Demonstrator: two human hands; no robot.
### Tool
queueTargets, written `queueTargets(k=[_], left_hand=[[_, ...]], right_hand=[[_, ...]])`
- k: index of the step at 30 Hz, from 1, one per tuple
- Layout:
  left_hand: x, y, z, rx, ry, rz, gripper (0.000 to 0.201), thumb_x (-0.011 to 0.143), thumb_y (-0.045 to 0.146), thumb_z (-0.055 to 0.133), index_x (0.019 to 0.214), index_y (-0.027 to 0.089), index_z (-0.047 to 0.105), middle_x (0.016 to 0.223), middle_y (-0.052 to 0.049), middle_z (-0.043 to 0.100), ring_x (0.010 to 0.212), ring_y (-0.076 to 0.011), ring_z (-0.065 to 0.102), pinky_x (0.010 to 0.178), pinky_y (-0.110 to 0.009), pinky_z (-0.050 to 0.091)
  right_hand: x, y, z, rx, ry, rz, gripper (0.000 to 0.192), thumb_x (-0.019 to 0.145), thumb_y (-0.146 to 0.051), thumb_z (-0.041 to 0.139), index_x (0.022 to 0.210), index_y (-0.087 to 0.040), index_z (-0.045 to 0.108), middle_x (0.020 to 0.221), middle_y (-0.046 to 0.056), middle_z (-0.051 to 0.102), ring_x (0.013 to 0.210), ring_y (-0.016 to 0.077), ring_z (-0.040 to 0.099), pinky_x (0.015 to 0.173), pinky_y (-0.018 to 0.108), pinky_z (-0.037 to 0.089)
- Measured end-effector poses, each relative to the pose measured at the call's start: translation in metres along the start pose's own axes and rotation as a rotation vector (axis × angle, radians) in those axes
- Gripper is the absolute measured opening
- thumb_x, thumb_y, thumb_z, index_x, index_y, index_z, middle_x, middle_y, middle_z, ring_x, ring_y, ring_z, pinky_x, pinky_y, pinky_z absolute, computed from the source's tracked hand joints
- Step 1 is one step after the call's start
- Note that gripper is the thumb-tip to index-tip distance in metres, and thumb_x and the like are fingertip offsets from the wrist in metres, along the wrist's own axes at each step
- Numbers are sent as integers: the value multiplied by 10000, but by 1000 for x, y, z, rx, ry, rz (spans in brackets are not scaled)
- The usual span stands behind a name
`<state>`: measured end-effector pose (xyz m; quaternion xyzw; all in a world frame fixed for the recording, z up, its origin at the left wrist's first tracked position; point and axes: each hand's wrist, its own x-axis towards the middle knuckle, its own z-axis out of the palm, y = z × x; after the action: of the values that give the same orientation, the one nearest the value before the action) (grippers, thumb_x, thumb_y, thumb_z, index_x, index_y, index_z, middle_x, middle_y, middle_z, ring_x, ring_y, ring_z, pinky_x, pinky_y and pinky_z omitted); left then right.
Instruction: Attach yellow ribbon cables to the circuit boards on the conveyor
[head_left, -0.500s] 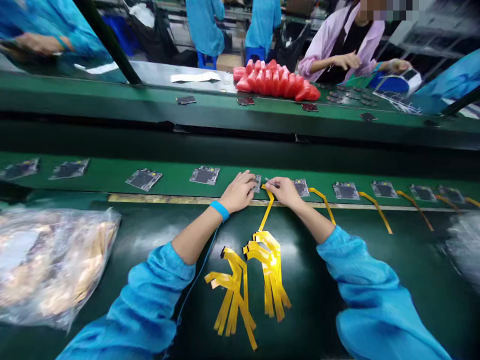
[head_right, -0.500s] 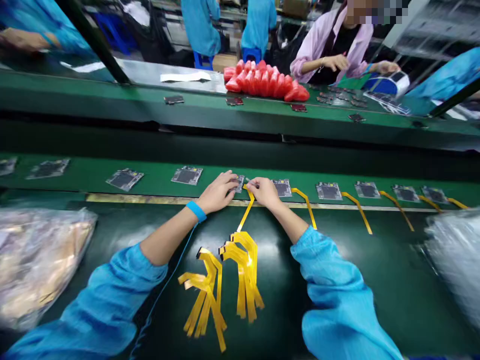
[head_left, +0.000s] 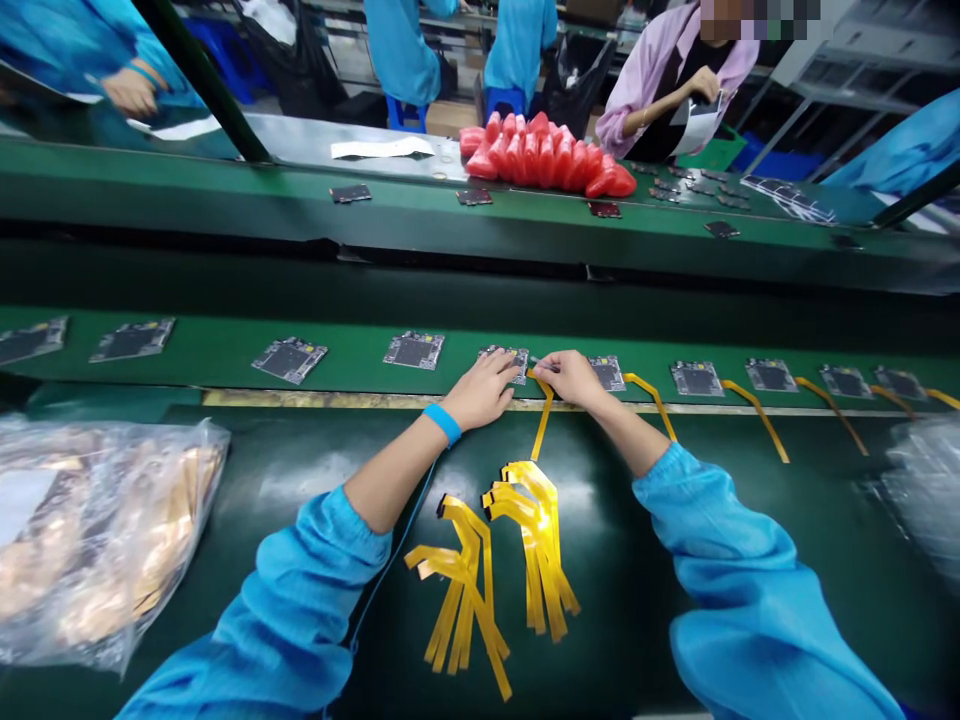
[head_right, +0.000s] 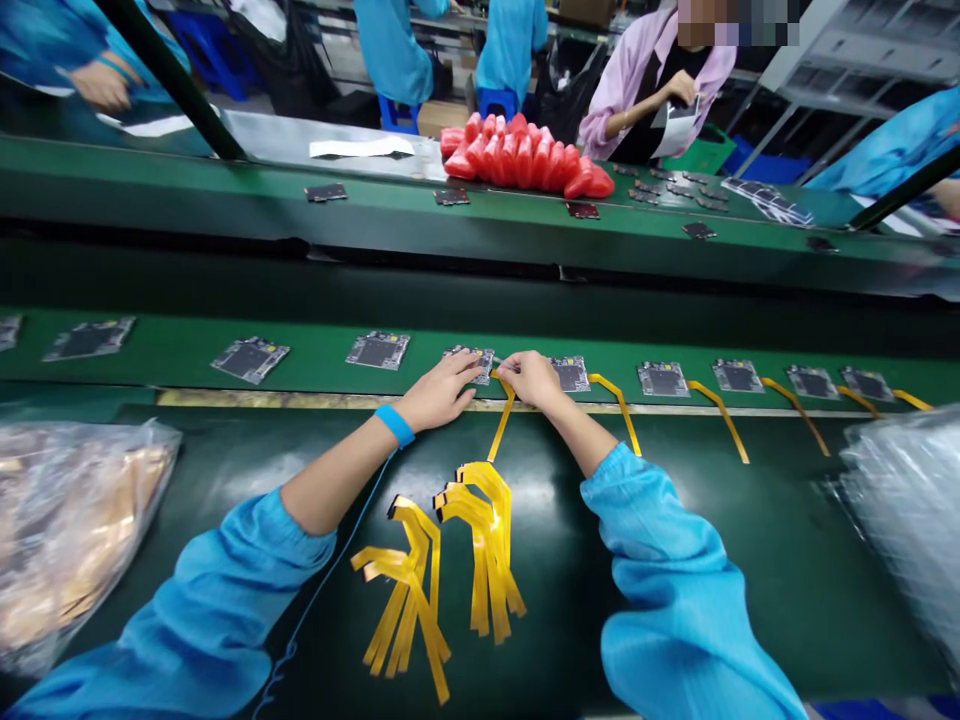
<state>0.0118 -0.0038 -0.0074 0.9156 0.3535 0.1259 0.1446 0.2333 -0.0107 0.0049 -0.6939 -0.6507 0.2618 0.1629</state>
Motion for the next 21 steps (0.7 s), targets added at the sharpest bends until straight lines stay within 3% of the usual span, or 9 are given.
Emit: queueTargets(k=[10, 21], left_hand=[[6, 10, 1, 34, -37, 13, 452, 1008, 217, 504, 1448, 158, 595, 1588, -172, 496, 1548, -359, 378, 1277, -596, 320], [15, 36, 6, 248, -58, 38, 513, 1031, 305, 508, 1537, 214, 521, 1604, -208, 461, 1512, -408, 391, 1210, -651, 336]], right_hand=[[9, -2, -17, -90, -85, -5, 203, 922, -320, 680, 874, -189, 827, 778, 31, 765, 672, 151, 605, 590, 243, 361], [-3, 0, -29, -221, -63, -6, 226, 969, -361, 651, 998, -221, 826, 911, 54, 803, 796, 197, 678, 640, 259, 378]])
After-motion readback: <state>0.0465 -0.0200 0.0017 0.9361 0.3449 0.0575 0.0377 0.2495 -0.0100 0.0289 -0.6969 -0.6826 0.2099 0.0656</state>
